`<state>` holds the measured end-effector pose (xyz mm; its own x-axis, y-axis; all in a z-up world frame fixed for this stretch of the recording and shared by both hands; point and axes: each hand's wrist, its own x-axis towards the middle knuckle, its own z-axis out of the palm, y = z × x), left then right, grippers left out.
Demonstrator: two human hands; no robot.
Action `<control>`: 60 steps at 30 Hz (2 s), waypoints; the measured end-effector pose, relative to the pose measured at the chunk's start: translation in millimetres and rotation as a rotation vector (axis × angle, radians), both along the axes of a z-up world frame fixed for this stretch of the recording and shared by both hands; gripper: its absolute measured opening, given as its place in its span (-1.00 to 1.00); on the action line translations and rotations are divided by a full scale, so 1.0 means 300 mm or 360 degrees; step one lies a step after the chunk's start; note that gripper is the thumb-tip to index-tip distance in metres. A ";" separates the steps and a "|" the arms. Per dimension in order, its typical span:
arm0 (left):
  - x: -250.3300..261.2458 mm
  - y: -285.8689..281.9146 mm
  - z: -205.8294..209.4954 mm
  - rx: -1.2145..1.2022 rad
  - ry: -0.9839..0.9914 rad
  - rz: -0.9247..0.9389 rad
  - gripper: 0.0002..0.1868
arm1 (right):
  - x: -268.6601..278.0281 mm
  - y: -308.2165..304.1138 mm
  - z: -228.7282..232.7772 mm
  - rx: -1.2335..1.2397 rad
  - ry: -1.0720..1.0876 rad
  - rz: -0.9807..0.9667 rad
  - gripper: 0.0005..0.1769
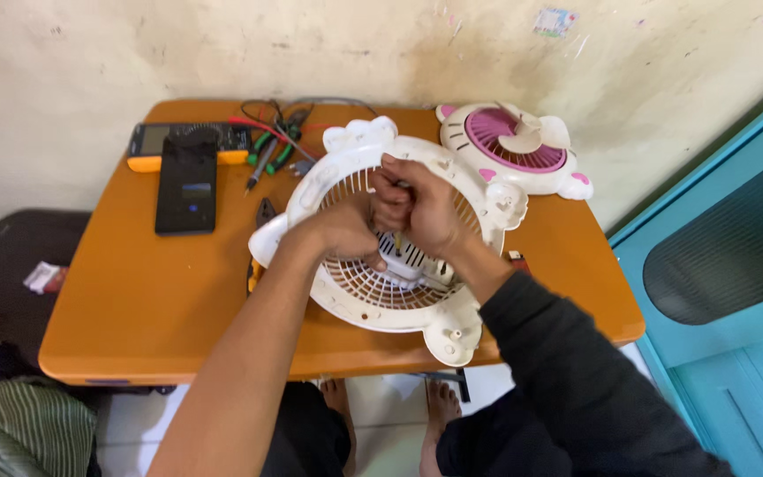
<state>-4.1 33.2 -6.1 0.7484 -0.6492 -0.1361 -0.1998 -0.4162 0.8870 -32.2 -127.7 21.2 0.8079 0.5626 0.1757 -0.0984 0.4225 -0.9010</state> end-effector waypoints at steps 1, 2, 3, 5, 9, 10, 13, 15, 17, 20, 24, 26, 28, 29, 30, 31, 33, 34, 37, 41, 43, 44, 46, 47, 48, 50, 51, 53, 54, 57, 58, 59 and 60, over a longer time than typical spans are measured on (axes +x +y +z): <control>0.007 0.001 0.006 0.0043 -0.0077 0.0027 -0.20 | -0.008 0.014 -0.002 -0.0043 0.0004 -0.0175 -0.48; 0.001 0.003 0.003 0.0083 -0.0134 0.0059 -0.17 | -0.023 0.025 -0.008 -0.0088 0.0027 -0.0347 -0.50; -0.003 0.006 0.000 0.0123 -0.0192 0.0091 -0.13 | -0.028 0.028 -0.006 -0.0165 -0.0094 -0.0458 -0.55; -0.010 0.010 -0.012 0.0194 -0.0216 0.0069 -0.18 | -0.055 0.031 -0.021 -0.0322 -0.0295 -0.0669 -0.65; -0.024 0.007 -0.001 0.0335 -0.0213 0.0162 -0.19 | -0.096 0.054 -0.026 -0.0373 -0.0188 -0.0938 -0.57; -0.028 0.006 -0.001 0.0250 -0.0226 0.0119 -0.19 | -0.100 0.068 -0.033 -0.0363 -0.0190 -0.0973 -0.52; -0.024 0.004 0.008 0.0133 -0.0269 0.0060 -0.22 | -0.075 0.072 -0.026 -0.0231 -0.0068 -0.1006 -0.47; -0.020 0.009 -0.001 0.0244 -0.0263 0.0100 -0.27 | -0.041 0.050 -0.020 -0.0228 0.0010 -0.0676 -0.41; -0.010 0.005 -0.009 0.0233 -0.0186 0.0128 -0.31 | -0.004 0.019 -0.008 -0.0345 0.0019 -0.0004 -0.33; -0.029 0.010 -0.018 0.0037 -0.0223 0.0093 -0.26 | -0.023 0.016 -0.012 -0.0015 -0.0045 -0.0060 -0.40; -0.024 0.006 -0.001 0.0297 -0.0246 0.0195 -0.17 | -0.082 0.011 -0.017 -0.0381 -0.0412 -0.0660 -0.52; -0.033 0.009 -0.001 0.0274 -0.0204 0.0152 -0.19 | -0.101 0.019 -0.027 -0.0336 -0.0352 -0.0812 -0.49; -0.041 0.005 0.012 0.0255 -0.0200 0.0120 -0.22 | -0.111 0.039 -0.034 -0.0395 -0.0295 -0.0970 -0.45; -0.043 0.000 0.018 0.0247 -0.0207 0.0107 -0.24 | -0.109 0.035 -0.030 -0.0427 -0.0265 -0.1051 -0.42; -0.044 0.001 0.024 0.0240 -0.0215 0.0103 -0.26 | -0.102 0.034 -0.025 -0.0359 -0.0205 -0.0930 -0.41; -0.042 0.000 0.028 0.0276 -0.0200 0.0121 -0.29 | -0.085 0.020 -0.011 -0.0290 -0.0148 -0.0808 -0.38; -0.039 0.001 0.021 0.0364 -0.0153 0.0148 -0.35 | -0.052 -0.007 0.006 -0.0202 0.0006 -0.0457 -0.35; -0.030 0.001 0.022 0.0339 -0.0157 0.0156 -0.34 | -0.025 -0.017 0.025 -0.0188 0.0083 -0.0219 -0.36; -0.041 0.003 -0.003 0.0137 -0.0175 0.0131 -0.24 | -0.027 0.010 0.015 -0.0047 0.0080 -0.0150 -0.45; -0.013 0.001 -0.014 0.0146 -0.0213 0.0096 -0.17 | -0.079 0.049 -0.031 -0.0469 -0.0410 -0.0870 -0.52; -0.020 0.004 -0.030 0.0304 -0.0201 0.0124 -0.19 | -0.104 0.051 -0.056 -0.0457 -0.0452 -0.1115 -0.52; -0.019 0.005 -0.022 0.0300 -0.0220 0.0122 -0.18 | -0.106 0.058 -0.055 -0.0439 -0.0486 -0.1243 -0.52; -0.029 0.009 -0.002 0.0253 -0.0237 0.0118 -0.17 | -0.108 0.077 -0.052 -0.0372 -0.0408 -0.1281 -0.47; -0.039 0.009 0.006 0.0209 -0.0236 0.0114 -0.18 | -0.108 0.081 -0.049 -0.0341 -0.0369 -0.1299 -0.43; -0.043 0.004 0.019 0.0162 -0.0244 0.0109 -0.19 | -0.101 0.078 -0.042 -0.0273 -0.0256 -0.1225 -0.44; -0.045 0.003 0.036 0.0283 -0.0184 0.0134 -0.23 | -0.080 0.064 -0.032 -0.0138 -0.0018 -0.1064 -0.44; -0.046 0.005 0.038 0.0346 -0.0147 0.0147 -0.25 | -0.068 0.050 -0.029 -0.0175 -0.0058 -0.0882 -0.44; -0.046 0.011 0.035 0.0338 -0.0183 0.0122 -0.32 | -0.039 0.007 -0.022 -0.0236 -0.0140 -0.0518 -0.46; -0.040 0.012 0.035 0.0329 -0.0207 0.0110 -0.36 | -0.025 -0.010 -0.018 -0.0131 -0.0114 -0.0336 -0.44; -0.036 0.011 0.022 0.0307 -0.0201 0.0157 -0.35 | -0.016 -0.022 -0.022 -0.0005 -0.0086 -0.0166 -0.43; -0.037 0.008 0.017 0.0169 -0.0241 0.0128 -0.29 | -0.025 -0.015 -0.029 -0.0087 -0.0111 -0.0358 -0.44; -0.038 0.006 0.012 0.0032 -0.0281 0.0099 -0.23 | -0.037 -0.008 -0.034 -0.0167 -0.0138 -0.0549 -0.42; -0.037 0.005 0.009 -0.0104 -0.0318 0.0068 -0.17 | -0.051 -0.001 -0.038 -0.0288 -0.0283 -0.0672 -0.43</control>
<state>-15.4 34.8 -3.3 0.7832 -0.6189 0.0592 -0.3580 -0.3710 0.8568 -47.4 -128.0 9.8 0.9382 0.2269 0.2613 0.2098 0.2276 -0.9509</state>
